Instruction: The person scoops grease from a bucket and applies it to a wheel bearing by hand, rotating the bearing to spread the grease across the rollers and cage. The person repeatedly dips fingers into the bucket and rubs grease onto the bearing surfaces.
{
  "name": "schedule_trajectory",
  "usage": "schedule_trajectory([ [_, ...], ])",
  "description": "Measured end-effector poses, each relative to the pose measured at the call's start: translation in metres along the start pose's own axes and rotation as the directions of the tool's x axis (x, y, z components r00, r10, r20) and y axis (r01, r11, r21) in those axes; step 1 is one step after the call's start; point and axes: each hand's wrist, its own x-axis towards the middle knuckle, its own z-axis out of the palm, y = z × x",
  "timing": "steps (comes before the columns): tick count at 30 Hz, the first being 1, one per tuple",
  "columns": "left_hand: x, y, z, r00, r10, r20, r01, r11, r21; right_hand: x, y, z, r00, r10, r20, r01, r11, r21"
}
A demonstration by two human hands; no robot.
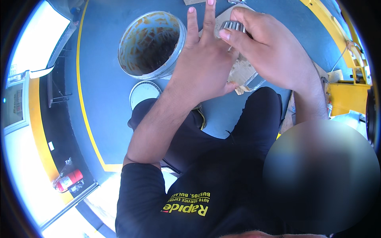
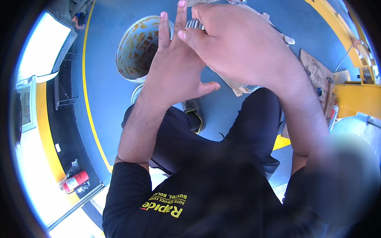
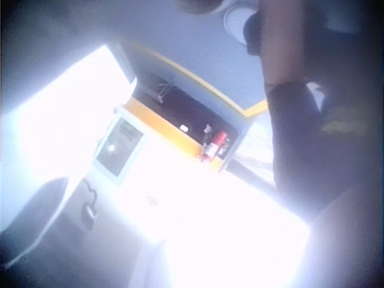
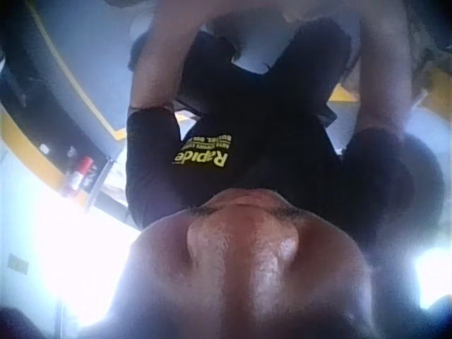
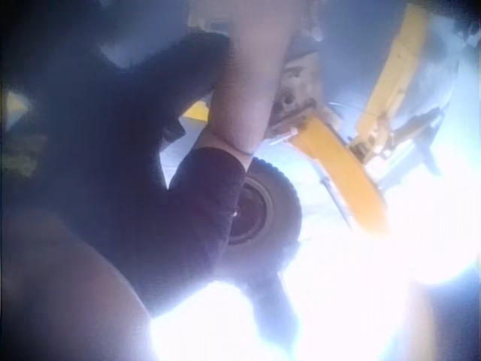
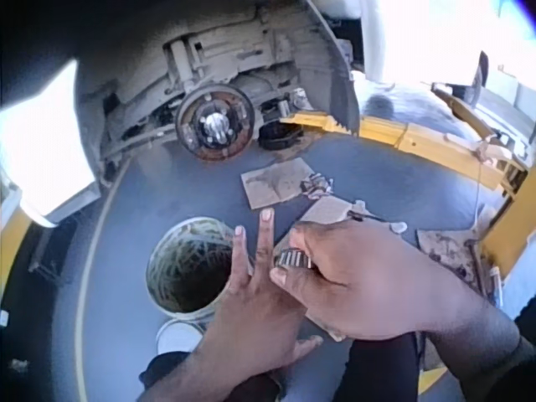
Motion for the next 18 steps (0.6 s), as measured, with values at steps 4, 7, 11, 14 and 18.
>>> schedule_trajectory([
  [4,0.000,-0.002,-0.004,0.998,0.008,-0.067,-0.016,0.991,-0.131,-0.009,0.000,-0.016,0.975,0.221,0.014,-0.201,0.853,0.482],
  [7,0.003,-0.011,-0.013,0.996,0.064,-0.055,-0.073,0.979,-0.191,-0.008,0.005,-0.022,0.957,0.291,-0.007,-0.227,0.762,0.607],
  [11,-0.002,-0.012,-0.008,0.987,0.068,-0.143,-0.119,0.913,-0.390,-0.005,0.023,0.002,0.987,0.146,-0.073,-0.088,0.851,0.517],
  [14,-0.004,-0.017,-0.003,0.986,0.091,-0.141,-0.143,0.895,-0.422,-0.013,0.015,0.011,0.994,0.094,-0.056,-0.043,0.807,0.589],
  [18,-0.003,-0.026,-0.002,0.987,0.123,-0.102,-0.157,0.867,-0.474,-0.018,0.010,0.015,0.999,0.044,0.030,-0.053,0.828,0.559],
])
